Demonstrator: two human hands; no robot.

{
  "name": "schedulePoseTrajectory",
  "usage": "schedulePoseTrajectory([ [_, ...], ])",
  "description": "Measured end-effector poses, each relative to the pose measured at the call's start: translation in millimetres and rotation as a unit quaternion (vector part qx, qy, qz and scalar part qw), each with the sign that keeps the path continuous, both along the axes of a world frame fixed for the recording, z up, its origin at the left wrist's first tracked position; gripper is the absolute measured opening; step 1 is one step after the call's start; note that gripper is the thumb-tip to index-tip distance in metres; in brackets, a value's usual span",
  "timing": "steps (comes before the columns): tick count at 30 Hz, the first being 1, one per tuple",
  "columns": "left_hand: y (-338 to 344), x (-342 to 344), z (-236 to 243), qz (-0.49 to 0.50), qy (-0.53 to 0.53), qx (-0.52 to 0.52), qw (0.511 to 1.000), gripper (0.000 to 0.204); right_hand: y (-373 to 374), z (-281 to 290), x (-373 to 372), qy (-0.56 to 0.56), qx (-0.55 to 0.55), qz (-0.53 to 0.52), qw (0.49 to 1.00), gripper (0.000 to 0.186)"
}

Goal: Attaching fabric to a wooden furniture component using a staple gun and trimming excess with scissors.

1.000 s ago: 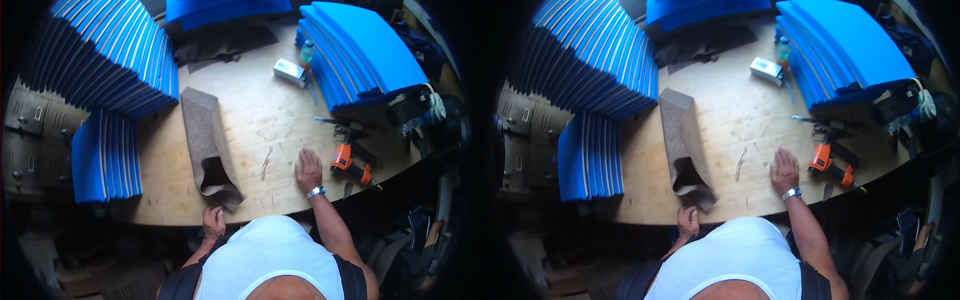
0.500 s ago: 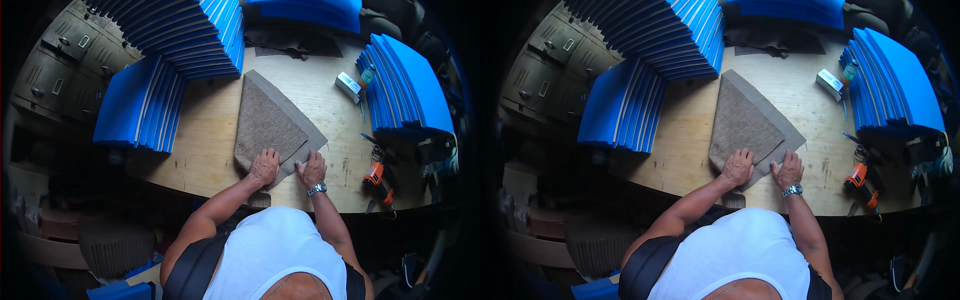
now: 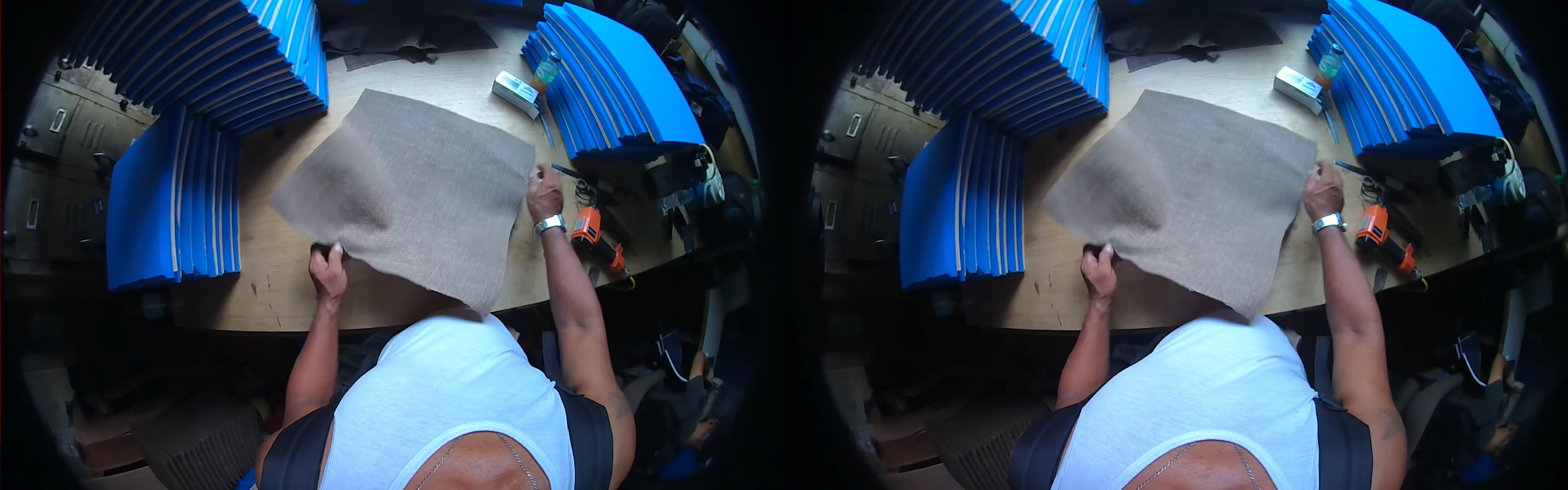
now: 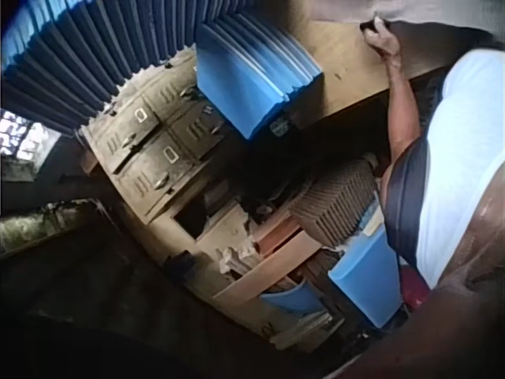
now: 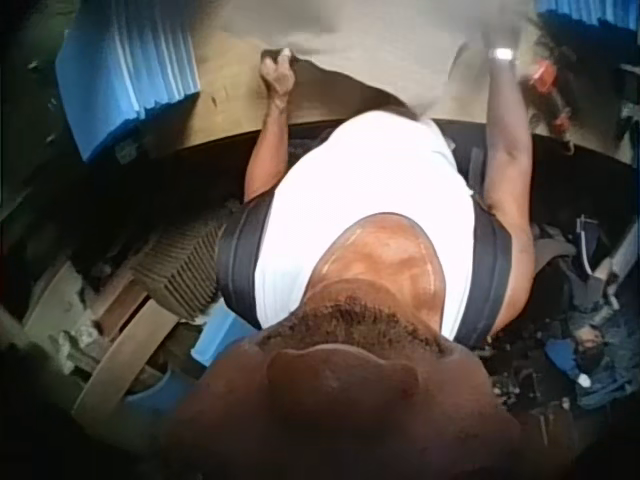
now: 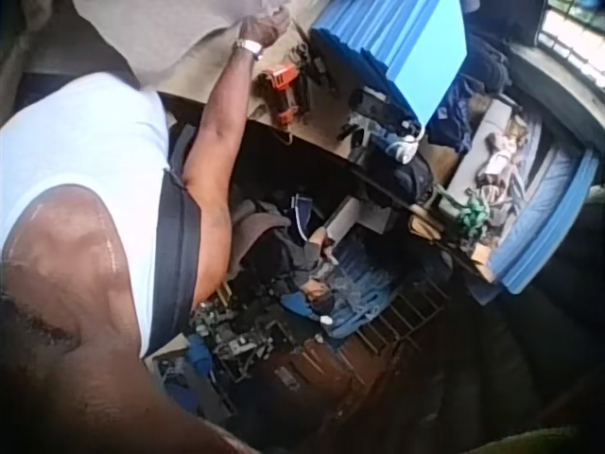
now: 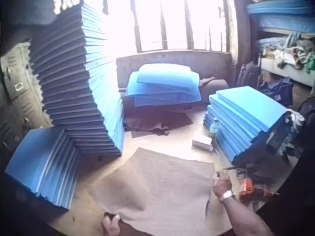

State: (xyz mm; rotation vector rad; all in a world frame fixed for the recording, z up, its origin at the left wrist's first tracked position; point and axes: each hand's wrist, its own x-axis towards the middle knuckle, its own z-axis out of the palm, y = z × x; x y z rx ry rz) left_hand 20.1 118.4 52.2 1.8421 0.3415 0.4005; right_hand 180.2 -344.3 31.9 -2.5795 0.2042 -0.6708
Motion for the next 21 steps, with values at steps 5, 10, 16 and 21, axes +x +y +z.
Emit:
schedulePoseTrajectory([
  [5,22.8,-77.4,-2.2,-0.21,0.31,-0.164,0.913,0.015,-34.4,18.5,-50.6,0.155,0.055,-0.031,0.986,0.036],
  [10,41.6,-30.8,22.7,-0.06,0.164,0.042,0.984,0.016,-17.6,1.9,-104.1,0.385,0.289,-0.118,0.868,0.047],
  [16,87.7,67.9,-45.4,0.038,0.141,0.223,0.964,0.034,92.1,48.3,-104.7,0.15,-0.022,0.306,0.94,0.063],
  [21,37.2,92.6,-12.0,-0.102,0.233,0.345,0.903,0.041,90.5,49.4,-105.3,0.412,-0.105,0.284,0.859,0.051],
])
